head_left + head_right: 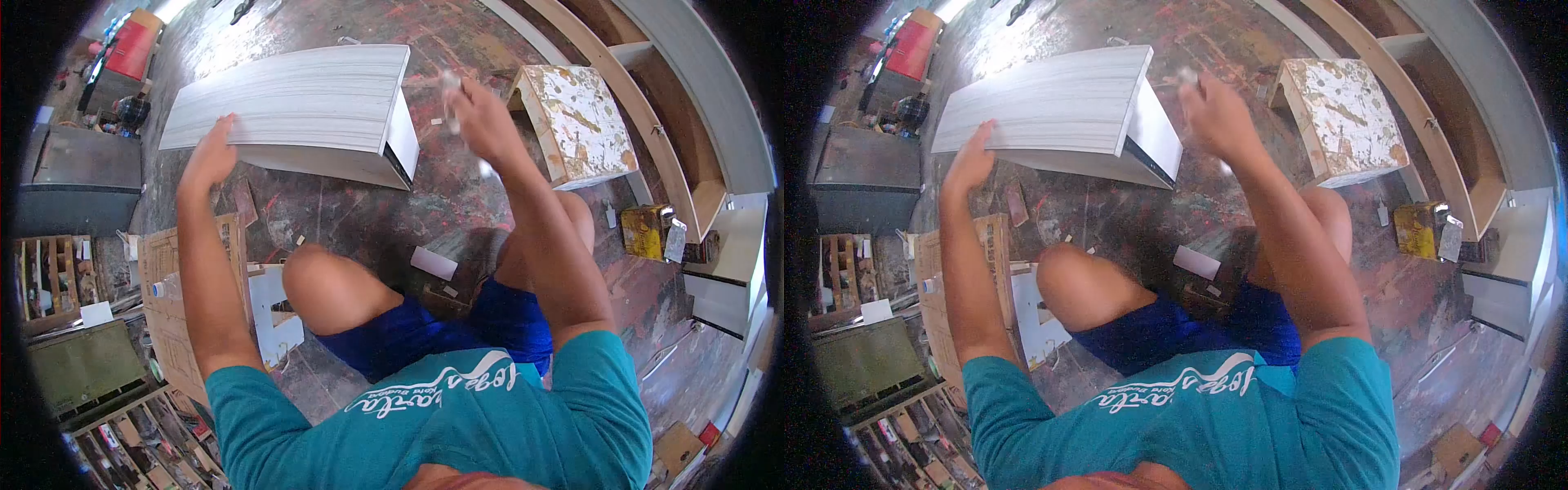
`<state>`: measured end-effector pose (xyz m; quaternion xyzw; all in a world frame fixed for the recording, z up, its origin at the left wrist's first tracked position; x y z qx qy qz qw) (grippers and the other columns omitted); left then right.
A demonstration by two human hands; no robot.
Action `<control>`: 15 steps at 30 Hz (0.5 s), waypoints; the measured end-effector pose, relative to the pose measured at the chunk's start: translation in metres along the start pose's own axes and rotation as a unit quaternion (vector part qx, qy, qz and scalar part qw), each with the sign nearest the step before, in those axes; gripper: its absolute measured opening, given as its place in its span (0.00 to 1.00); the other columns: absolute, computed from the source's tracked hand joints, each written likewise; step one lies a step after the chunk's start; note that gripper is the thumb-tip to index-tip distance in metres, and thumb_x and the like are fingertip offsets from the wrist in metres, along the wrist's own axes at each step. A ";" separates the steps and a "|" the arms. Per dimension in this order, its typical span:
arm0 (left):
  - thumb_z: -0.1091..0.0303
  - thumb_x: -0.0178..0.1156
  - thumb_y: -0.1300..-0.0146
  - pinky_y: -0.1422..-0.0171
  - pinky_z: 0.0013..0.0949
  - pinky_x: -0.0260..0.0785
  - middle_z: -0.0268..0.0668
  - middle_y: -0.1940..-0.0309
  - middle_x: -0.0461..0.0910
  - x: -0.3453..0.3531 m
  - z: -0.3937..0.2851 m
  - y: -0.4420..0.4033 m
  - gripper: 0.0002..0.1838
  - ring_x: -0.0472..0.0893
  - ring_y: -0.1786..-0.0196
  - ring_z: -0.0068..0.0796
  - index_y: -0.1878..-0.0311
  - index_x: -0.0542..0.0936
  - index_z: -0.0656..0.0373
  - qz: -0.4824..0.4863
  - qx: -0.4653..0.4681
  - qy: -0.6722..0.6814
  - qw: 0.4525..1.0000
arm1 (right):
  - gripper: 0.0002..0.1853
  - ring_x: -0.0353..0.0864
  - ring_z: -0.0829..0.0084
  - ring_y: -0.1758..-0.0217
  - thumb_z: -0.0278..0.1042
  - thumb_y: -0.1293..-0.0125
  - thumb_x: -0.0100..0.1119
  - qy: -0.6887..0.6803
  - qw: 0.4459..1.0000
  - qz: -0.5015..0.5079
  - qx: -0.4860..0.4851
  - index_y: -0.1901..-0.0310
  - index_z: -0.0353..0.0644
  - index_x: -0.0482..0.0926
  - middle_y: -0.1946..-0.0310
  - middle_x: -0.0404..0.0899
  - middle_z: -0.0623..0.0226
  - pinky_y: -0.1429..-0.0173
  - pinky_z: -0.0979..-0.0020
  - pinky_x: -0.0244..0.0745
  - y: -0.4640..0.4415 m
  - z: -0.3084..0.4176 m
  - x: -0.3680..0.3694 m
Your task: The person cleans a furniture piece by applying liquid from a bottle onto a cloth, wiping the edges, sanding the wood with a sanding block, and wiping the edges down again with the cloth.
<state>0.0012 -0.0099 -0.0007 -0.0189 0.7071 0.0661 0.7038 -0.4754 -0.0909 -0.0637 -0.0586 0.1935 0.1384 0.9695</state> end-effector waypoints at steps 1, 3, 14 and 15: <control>0.61 0.61 0.27 0.12 0.41 0.46 0.50 0.18 0.60 -0.014 -0.025 0.000 0.36 0.61 0.17 0.47 0.18 0.63 0.51 -0.002 0.006 0.031 0.999 | 0.28 0.82 0.46 0.35 0.57 0.23 0.54 -0.037 0.999 -0.016 0.025 0.39 0.39 0.83 0.44 0.84 0.38 0.28 0.57 0.72 -0.009 0.019 -0.002; 0.56 0.57 0.24 0.13 0.42 0.49 0.48 0.18 0.61 -0.003 -0.091 0.003 0.32 0.61 0.17 0.49 0.20 0.67 0.54 -0.024 0.035 0.134 0.990 | 0.28 0.79 0.42 0.32 0.54 0.22 0.53 -0.091 0.995 -0.003 0.044 0.38 0.35 0.81 0.42 0.82 0.36 0.27 0.55 0.70 -0.012 0.011 0.014; 0.38 0.45 0.21 0.11 0.53 0.38 0.36 0.15 0.56 0.031 -0.200 -0.035 0.37 0.52 0.13 0.44 0.18 0.63 0.49 -0.141 0.019 0.080 0.987 | 0.46 0.52 0.34 0.17 0.50 0.20 0.49 0.032 0.986 -0.014 -0.166 0.20 0.21 0.39 0.21 0.48 0.26 0.16 0.54 0.52 0.070 0.024 0.101; 0.39 0.46 0.21 0.12 0.53 0.38 0.36 0.15 0.56 0.029 -0.200 -0.034 0.37 0.52 0.13 0.44 0.18 0.63 0.49 -0.140 0.020 0.079 0.987 | 0.47 0.48 0.33 0.16 0.53 0.20 0.48 -0.007 0.989 0.006 -0.146 0.21 0.19 0.40 0.20 0.45 0.25 0.14 0.52 0.48 0.062 0.026 0.097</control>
Point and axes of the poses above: each hand's wrist, its own y-axis away from the middle knuckle, its own x-axis out of the palm, z = x × y, the point moved 1 cm from there along -y, towards the middle knuckle
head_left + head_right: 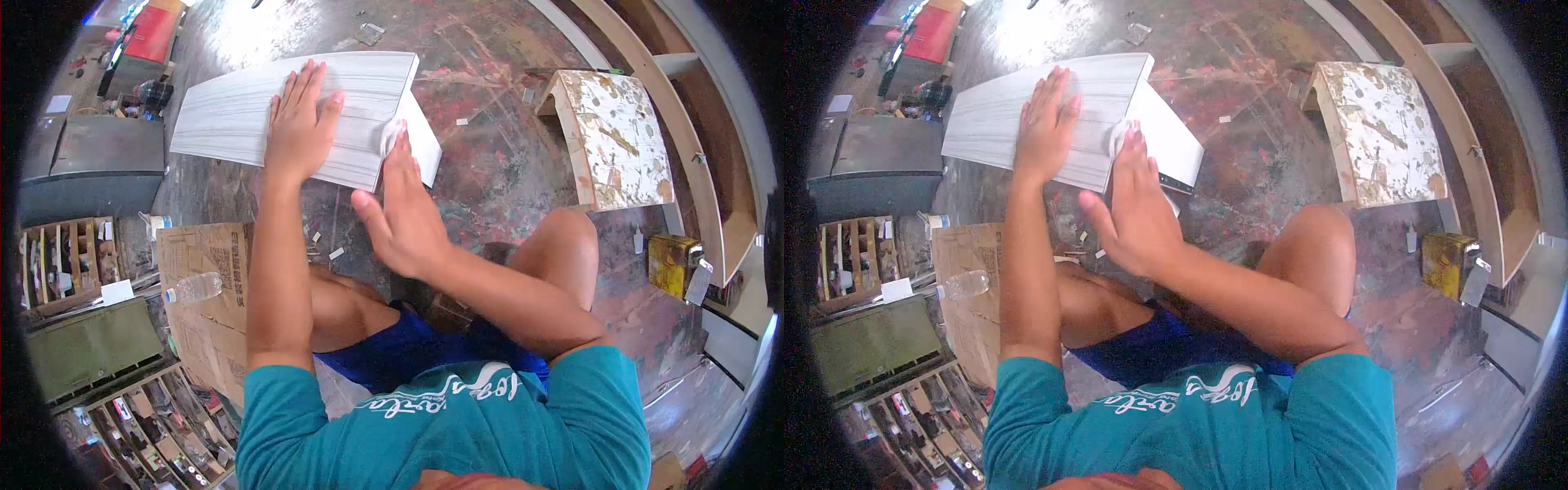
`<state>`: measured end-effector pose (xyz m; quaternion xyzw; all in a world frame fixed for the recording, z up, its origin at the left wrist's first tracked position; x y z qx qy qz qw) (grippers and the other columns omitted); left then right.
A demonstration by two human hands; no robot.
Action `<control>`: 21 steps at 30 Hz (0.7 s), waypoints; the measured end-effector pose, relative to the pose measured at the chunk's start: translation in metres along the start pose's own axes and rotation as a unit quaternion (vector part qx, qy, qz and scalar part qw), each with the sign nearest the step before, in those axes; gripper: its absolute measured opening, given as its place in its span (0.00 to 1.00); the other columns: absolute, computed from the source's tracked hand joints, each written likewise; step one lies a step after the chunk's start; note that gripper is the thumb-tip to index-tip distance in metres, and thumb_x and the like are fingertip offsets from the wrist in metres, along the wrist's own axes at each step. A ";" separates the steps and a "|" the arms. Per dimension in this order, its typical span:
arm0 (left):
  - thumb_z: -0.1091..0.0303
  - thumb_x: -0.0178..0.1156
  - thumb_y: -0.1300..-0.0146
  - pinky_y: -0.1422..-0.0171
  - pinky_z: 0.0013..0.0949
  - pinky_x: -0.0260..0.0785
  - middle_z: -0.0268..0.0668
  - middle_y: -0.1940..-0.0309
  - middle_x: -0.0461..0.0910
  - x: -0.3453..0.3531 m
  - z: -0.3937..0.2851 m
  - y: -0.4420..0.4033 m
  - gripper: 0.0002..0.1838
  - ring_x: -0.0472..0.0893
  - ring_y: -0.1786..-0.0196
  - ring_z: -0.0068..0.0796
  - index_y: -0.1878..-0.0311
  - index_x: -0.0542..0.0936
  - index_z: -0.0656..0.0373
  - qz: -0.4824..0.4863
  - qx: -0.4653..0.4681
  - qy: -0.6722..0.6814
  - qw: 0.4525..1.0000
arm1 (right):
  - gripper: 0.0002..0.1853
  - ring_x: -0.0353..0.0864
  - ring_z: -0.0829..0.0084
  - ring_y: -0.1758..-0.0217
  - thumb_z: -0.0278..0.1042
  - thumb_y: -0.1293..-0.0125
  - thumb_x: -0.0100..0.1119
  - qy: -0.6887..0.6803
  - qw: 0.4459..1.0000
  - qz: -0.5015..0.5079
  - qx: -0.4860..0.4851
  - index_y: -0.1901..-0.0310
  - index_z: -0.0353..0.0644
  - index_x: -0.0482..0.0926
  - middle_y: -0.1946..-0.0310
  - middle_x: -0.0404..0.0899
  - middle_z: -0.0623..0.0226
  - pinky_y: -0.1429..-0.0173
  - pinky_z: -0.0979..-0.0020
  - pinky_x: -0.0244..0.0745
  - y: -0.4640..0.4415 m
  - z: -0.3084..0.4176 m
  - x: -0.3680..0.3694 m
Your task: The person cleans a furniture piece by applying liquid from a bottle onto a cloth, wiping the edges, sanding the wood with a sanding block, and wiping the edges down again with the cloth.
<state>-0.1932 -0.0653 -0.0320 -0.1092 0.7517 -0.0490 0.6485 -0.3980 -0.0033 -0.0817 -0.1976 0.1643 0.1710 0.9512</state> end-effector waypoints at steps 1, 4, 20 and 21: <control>0.39 0.46 0.21 0.12 0.53 0.38 0.36 0.15 0.56 -0.001 -0.001 0.000 0.37 0.52 0.13 0.44 0.18 0.63 0.49 0.002 0.003 0.000 1.000 | 0.48 0.43 0.32 0.15 0.55 0.20 0.48 -0.041 0.999 0.013 0.022 0.22 0.16 0.41 0.19 0.41 0.24 0.13 0.49 0.44 -0.008 0.000 -0.005; 0.41 0.48 0.21 0.12 0.54 0.39 0.37 0.15 0.57 0.000 -0.001 0.002 0.36 0.52 0.13 0.45 0.17 0.63 0.49 0.003 0.013 -0.002 1.000 | 0.50 0.45 0.32 0.15 0.57 0.20 0.47 -0.115 0.989 0.023 0.085 0.22 0.15 0.38 0.20 0.40 0.22 0.13 0.49 0.44 -0.079 -0.027 -0.033; 0.56 0.64 0.28 0.19 0.49 0.60 0.50 0.27 0.75 -0.009 0.002 0.006 0.27 0.72 0.24 0.53 0.30 0.78 0.57 -0.182 0.075 0.155 0.968 | 0.17 0.81 0.44 0.53 0.37 0.19 0.48 0.075 0.996 -0.030 0.050 0.51 0.28 0.80 0.56 0.82 0.42 0.47 0.50 0.75 -0.095 -0.064 -0.042; 0.59 0.66 0.30 0.15 0.52 0.53 0.51 0.24 0.71 -0.019 0.015 0.010 0.29 0.65 0.19 0.56 0.29 0.76 0.57 -0.221 0.080 0.152 0.960 | 0.19 0.83 0.53 0.58 0.41 0.20 0.52 0.058 0.993 -0.104 0.011 0.52 0.30 0.82 0.60 0.84 0.48 0.51 0.54 0.76 -0.100 -0.072 -0.043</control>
Point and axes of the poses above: each hand's wrist, its own y-axis away from the middle knuckle, its own x-axis out of the palm, z = x × y, the point moved 1 cm from there along -y, towards the middle knuckle
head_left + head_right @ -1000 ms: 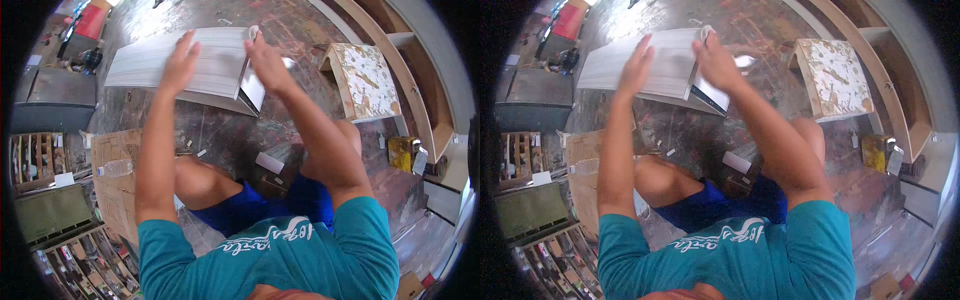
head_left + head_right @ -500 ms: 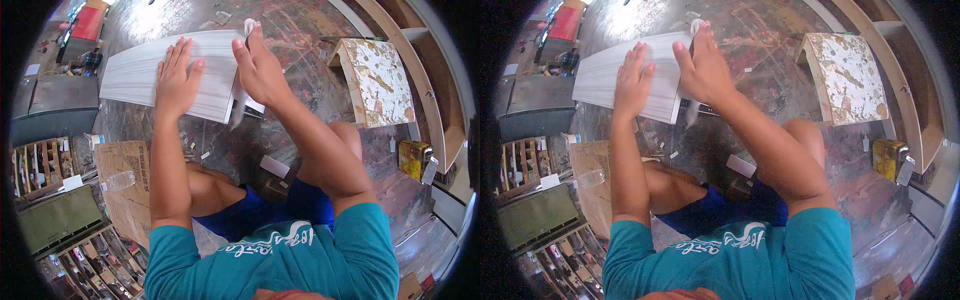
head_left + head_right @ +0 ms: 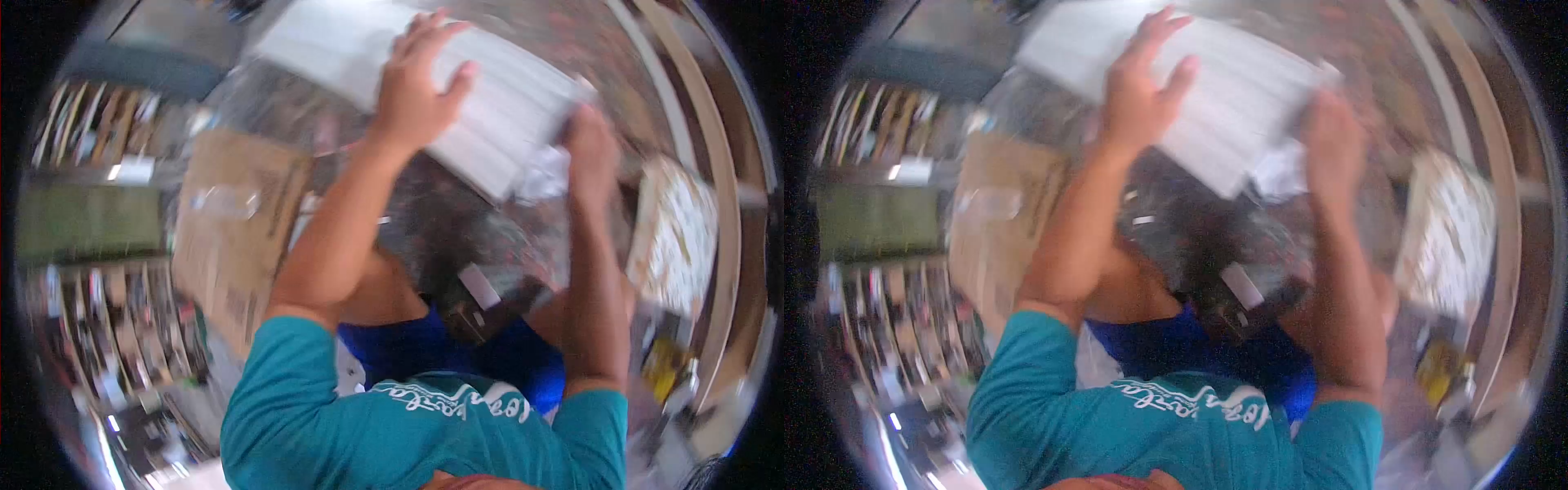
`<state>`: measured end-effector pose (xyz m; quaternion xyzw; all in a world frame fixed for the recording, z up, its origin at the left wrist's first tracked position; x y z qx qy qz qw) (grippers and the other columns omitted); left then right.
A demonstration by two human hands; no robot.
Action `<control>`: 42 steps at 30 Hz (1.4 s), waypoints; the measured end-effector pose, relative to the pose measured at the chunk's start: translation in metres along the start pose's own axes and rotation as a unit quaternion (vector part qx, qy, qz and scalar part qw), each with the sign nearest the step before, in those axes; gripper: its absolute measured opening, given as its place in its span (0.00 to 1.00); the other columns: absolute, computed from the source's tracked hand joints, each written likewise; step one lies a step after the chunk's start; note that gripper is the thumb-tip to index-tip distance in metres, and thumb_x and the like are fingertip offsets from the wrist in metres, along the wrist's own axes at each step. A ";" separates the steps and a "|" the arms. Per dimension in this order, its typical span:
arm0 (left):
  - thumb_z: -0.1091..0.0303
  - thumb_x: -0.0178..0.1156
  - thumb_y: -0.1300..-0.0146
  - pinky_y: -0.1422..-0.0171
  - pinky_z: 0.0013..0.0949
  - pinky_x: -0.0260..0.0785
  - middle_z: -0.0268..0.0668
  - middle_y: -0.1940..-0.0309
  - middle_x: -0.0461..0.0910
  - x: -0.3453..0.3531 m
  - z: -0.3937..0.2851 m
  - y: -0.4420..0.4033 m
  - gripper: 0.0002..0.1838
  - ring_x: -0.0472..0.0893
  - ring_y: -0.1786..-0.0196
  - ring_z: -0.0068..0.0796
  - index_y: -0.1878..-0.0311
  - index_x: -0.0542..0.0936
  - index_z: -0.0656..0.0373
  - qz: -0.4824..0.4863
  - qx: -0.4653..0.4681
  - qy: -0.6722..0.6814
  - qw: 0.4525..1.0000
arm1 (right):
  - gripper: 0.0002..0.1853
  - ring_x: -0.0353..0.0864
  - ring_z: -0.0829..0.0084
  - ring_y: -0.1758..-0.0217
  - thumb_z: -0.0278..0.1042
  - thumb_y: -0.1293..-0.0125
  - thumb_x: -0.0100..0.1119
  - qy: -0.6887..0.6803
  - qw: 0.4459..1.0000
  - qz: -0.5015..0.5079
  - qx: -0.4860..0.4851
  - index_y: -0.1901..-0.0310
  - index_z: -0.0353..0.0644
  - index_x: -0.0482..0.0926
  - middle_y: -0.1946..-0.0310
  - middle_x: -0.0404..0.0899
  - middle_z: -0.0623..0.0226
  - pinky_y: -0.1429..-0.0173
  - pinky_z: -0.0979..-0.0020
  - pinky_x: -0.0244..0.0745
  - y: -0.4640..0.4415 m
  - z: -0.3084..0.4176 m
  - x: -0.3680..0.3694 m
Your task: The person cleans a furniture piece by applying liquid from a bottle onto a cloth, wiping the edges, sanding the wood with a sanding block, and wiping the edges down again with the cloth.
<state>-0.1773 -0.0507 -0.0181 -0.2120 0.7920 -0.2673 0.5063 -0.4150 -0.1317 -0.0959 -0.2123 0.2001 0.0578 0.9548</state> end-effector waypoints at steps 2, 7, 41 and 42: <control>0.56 0.70 0.33 0.17 0.65 0.48 0.48 0.23 0.68 -0.055 0.014 0.009 0.31 0.60 0.18 0.60 0.30 0.75 0.54 -0.113 -0.013 -0.096 0.989 | 0.20 0.80 0.73 0.60 0.42 0.24 0.59 -0.059 0.984 0.035 0.163 0.47 0.29 0.86 0.60 0.87 0.60 0.53 0.66 0.75 -0.004 -0.025 0.000; 0.52 0.68 0.34 0.16 0.69 0.33 0.55 0.17 0.53 -0.182 0.085 0.077 0.41 0.44 0.14 0.64 0.23 0.65 0.56 -0.348 -0.142 -0.283 0.882 | 0.22 0.85 0.68 0.42 0.37 0.20 0.57 -0.289 0.914 0.054 0.279 0.33 0.30 0.78 0.42 0.85 0.53 0.41 0.67 0.80 0.006 -0.063 -0.020; 0.70 0.81 0.57 0.40 0.44 0.71 0.32 0.46 0.82 -0.066 -0.090 0.072 0.38 0.78 0.45 0.39 0.36 0.83 0.43 0.075 0.099 -0.168 0.978 | 0.17 0.86 0.78 0.47 0.25 0.27 0.66 -0.403 0.876 0.173 0.201 0.39 0.31 0.82 0.47 0.88 0.62 0.40 0.73 0.80 0.090 0.058 -0.059; 0.70 0.80 0.58 0.38 0.43 0.68 0.28 0.45 0.81 -0.062 -0.090 0.073 0.40 0.77 0.43 0.37 0.36 0.84 0.37 0.072 0.110 -0.177 0.975 | 0.17 0.86 0.78 0.47 0.24 0.27 0.66 -0.398 0.877 0.175 0.207 0.39 0.31 0.81 0.47 0.88 0.62 0.40 0.73 0.80 0.090 0.061 -0.060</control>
Point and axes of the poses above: each hand's wrist, its own y-axis away from the middle knuckle, its own x-axis out of the palm, z = x × y, the point moved 1 cm from there along -y, towards the middle knuckle
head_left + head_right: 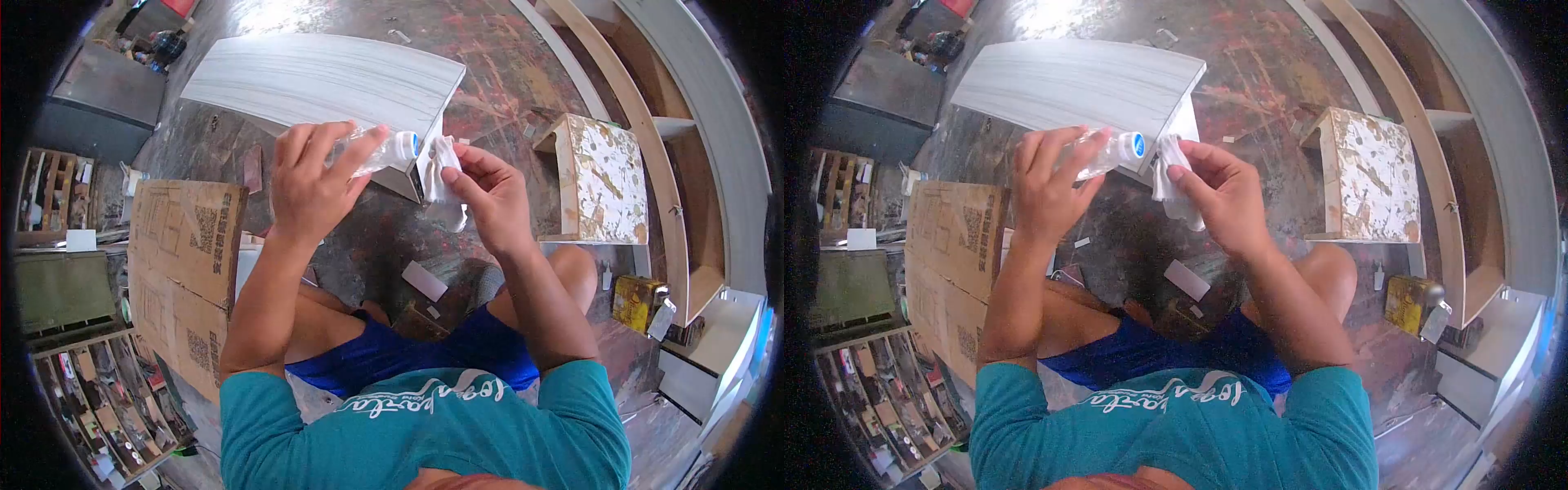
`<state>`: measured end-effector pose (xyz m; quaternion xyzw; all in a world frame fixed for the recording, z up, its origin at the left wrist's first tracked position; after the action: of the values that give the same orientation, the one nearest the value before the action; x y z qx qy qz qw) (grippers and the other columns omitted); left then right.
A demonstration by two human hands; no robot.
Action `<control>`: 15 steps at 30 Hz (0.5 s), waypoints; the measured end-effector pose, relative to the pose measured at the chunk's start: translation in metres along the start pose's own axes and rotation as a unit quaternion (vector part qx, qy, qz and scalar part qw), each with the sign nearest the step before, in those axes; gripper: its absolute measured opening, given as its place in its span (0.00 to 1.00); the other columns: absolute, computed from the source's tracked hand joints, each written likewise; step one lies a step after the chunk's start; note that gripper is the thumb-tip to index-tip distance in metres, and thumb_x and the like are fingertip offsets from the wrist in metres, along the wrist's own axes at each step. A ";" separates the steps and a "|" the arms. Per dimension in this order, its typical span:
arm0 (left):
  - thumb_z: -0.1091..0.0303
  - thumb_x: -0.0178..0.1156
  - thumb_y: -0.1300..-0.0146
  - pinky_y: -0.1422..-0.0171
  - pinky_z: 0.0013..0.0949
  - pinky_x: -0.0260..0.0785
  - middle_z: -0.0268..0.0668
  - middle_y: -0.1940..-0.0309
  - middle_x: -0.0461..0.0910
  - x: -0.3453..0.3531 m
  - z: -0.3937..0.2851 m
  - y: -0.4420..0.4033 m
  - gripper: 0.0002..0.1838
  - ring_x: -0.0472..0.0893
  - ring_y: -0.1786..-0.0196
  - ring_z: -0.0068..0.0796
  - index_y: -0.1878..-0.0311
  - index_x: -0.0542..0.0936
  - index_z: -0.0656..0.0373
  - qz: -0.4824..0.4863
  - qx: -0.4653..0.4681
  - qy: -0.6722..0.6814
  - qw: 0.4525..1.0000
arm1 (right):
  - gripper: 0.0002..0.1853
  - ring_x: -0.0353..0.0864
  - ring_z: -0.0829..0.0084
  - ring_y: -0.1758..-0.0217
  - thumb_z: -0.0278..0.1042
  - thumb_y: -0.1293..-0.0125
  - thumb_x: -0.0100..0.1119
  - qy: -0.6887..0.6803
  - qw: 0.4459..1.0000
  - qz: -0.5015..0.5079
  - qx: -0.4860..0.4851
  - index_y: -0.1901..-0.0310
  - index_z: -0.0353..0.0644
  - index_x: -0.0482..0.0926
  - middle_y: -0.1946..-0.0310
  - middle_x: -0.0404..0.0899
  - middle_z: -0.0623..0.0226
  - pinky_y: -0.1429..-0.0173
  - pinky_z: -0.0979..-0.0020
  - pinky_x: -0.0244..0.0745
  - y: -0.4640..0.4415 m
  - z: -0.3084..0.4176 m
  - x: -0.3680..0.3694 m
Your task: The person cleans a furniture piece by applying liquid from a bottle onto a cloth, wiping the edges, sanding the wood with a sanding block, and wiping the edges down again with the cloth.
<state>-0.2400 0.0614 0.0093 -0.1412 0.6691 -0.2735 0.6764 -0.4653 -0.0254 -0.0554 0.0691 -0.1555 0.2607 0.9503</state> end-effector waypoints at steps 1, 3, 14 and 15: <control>0.70 0.80 0.58 0.38 0.43 0.68 0.27 0.45 0.81 0.002 -0.002 0.000 0.40 0.77 0.43 0.36 0.36 0.84 0.36 -0.005 0.010 -0.012 1.000 | 0.18 0.85 0.77 0.46 0.23 0.28 0.67 0.004 1.000 -0.002 0.008 0.38 0.30 0.81 0.47 0.87 0.62 0.39 0.73 0.80 0.001 0.000 0.001; 0.71 0.79 0.58 0.37 0.44 0.67 0.26 0.45 0.82 0.003 -0.004 -0.003 0.40 0.77 0.44 0.35 0.36 0.84 0.33 -0.017 0.030 -0.037 0.999 | 0.20 0.85 0.79 0.51 0.27 0.29 0.69 0.037 0.999 -0.014 -0.034 0.38 0.29 0.82 0.51 0.89 0.61 0.46 0.74 0.81 0.000 -0.007 -0.001; 0.72 0.75 0.52 0.38 0.42 0.68 0.21 0.50 0.83 0.001 -0.005 -0.010 0.34 0.78 0.46 0.32 0.39 0.87 0.29 0.003 0.035 -0.058 0.998 | 0.20 0.85 0.78 0.49 0.25 0.29 0.69 0.053 0.998 -0.020 -0.039 0.38 0.29 0.82 0.50 0.89 0.61 0.44 0.74 0.80 0.000 -0.002 -0.001; 0.72 0.75 0.52 0.38 0.42 0.68 0.21 0.51 0.83 0.000 -0.005 -0.010 0.34 0.79 0.47 0.32 0.39 0.87 0.29 0.010 0.035 -0.060 0.997 | 0.20 0.85 0.79 0.49 0.25 0.29 0.69 0.051 0.998 -0.021 -0.043 0.38 0.28 0.82 0.50 0.89 0.61 0.44 0.74 0.80 0.000 -0.003 -0.001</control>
<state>-0.2470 0.0542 0.0152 -0.1271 0.6182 -0.2814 0.7228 -0.4652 -0.0248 -0.0583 0.0176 -0.1161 0.2371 0.9644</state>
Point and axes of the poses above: each hand's wrist, its own y-axis away from the middle knuckle, its own x-axis out of the palm, z = x × y, the point moved 1 cm from there along -y, towards the middle knuckle
